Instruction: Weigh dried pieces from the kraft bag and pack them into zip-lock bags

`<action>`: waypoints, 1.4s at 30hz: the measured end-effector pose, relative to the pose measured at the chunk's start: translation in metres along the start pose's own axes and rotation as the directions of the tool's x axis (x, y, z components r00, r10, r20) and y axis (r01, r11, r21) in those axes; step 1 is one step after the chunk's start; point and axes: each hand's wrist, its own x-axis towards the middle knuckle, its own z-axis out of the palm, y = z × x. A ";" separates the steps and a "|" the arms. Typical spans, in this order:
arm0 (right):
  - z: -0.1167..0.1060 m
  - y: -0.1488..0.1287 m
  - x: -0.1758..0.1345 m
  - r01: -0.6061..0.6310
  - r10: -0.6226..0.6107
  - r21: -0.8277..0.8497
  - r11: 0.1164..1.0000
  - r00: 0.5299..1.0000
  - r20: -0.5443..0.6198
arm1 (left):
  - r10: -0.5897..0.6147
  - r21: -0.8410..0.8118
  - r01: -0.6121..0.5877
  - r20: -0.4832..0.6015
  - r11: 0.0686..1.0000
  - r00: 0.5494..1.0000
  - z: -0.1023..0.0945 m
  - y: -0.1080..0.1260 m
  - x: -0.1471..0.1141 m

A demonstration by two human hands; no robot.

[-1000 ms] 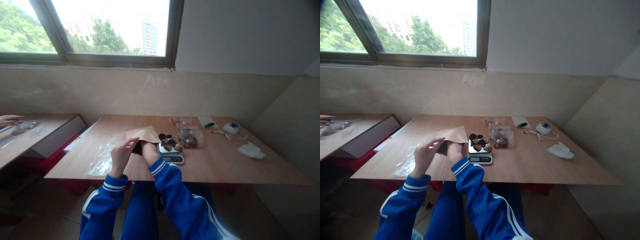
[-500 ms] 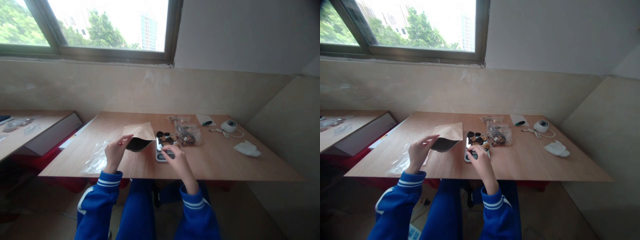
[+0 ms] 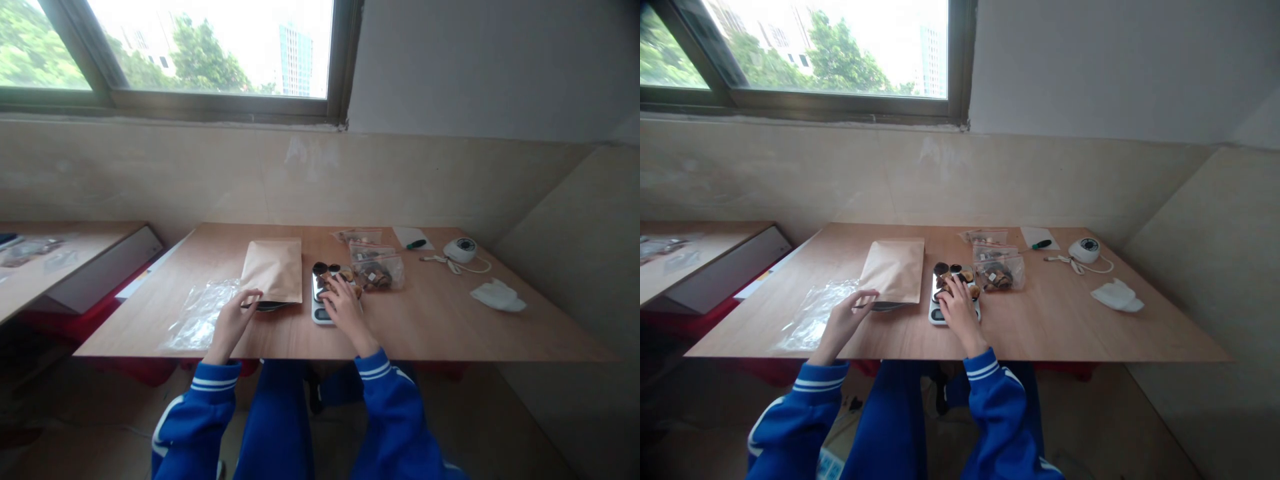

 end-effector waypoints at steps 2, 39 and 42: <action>0.000 0.000 -0.003 -0.010 0.010 0.010 1.000 1.000 -0.027 | 0.051 -0.033 -0.051 -0.002 0.998 0.999 -0.001 -0.003 -0.008; -0.089 -0.039 -0.079 -0.267 0.429 0.623 0.735 0.895 -0.124 | 0.053 -0.003 -0.073 -0.662 0.997 0.748 -0.012 0.098 -0.059; -0.078 -0.067 -0.064 -0.301 0.442 0.731 0.612 0.897 0.000 | 0.119 -0.081 -0.196 -0.557 0.977 0.822 0.005 0.120 -0.067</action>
